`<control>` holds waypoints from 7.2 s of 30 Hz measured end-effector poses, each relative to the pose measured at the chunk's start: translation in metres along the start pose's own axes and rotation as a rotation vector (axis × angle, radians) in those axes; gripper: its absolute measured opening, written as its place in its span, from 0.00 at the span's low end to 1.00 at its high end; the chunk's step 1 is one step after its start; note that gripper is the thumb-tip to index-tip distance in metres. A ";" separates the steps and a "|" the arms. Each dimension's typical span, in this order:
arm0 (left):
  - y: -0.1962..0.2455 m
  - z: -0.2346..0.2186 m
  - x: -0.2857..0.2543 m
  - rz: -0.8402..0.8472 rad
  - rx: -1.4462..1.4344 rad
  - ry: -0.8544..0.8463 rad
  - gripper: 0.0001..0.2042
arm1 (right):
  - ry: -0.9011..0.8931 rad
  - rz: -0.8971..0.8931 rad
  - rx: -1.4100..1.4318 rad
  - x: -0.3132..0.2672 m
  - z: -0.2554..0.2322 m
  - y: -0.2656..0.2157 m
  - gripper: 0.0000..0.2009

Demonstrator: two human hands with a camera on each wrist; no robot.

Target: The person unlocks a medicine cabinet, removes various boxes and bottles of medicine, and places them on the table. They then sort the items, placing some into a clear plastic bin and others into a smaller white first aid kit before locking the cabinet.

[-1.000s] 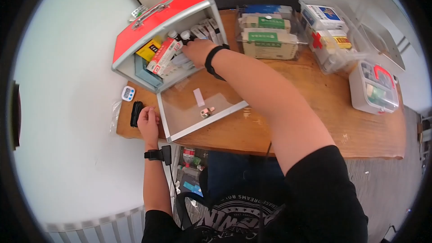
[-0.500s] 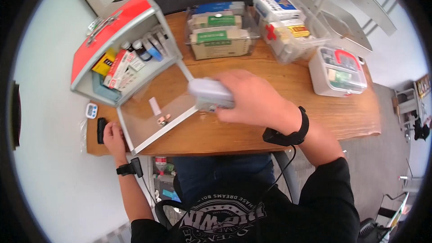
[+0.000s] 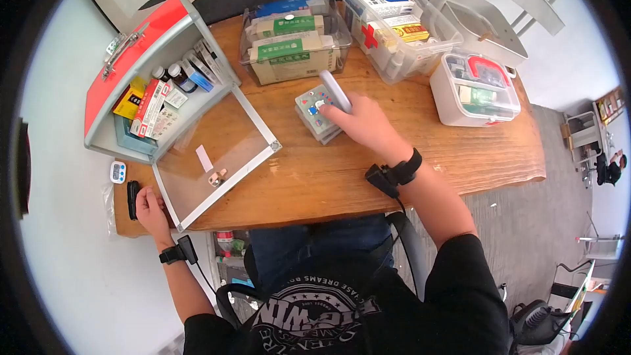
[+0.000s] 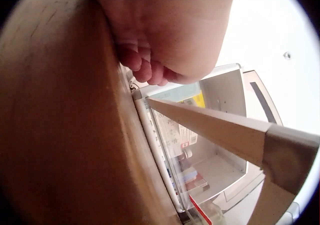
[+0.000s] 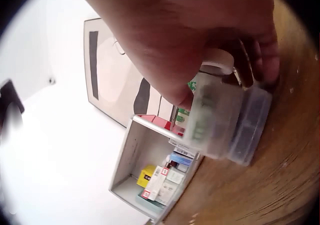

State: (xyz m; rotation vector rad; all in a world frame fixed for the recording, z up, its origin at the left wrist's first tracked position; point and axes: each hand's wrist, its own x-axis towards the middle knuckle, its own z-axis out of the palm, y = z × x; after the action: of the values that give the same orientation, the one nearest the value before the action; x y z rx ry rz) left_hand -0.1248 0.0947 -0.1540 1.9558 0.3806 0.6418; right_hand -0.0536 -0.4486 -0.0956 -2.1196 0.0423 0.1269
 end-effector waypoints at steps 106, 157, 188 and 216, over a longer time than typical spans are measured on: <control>0.017 0.011 -0.008 0.049 0.205 -0.022 0.10 | 0.462 -0.323 -0.470 -0.065 -0.022 0.043 0.19; 0.008 0.011 -0.003 0.169 0.248 0.099 0.11 | 0.187 -1.355 -0.290 0.110 0.229 -0.246 0.34; 0.007 0.013 -0.009 0.054 0.136 0.020 0.09 | 0.495 -0.392 -0.911 -0.062 -0.074 -0.061 0.32; 0.031 0.021 -0.015 0.033 0.144 0.047 0.08 | -0.437 -0.981 -1.091 0.208 0.301 -0.279 0.62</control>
State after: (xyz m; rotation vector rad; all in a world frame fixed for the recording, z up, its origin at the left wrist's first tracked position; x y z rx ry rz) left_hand -0.1251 0.0579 -0.1380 2.0901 0.4344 0.6993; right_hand 0.1534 -0.0418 -0.0379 -2.8172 -1.6139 0.0068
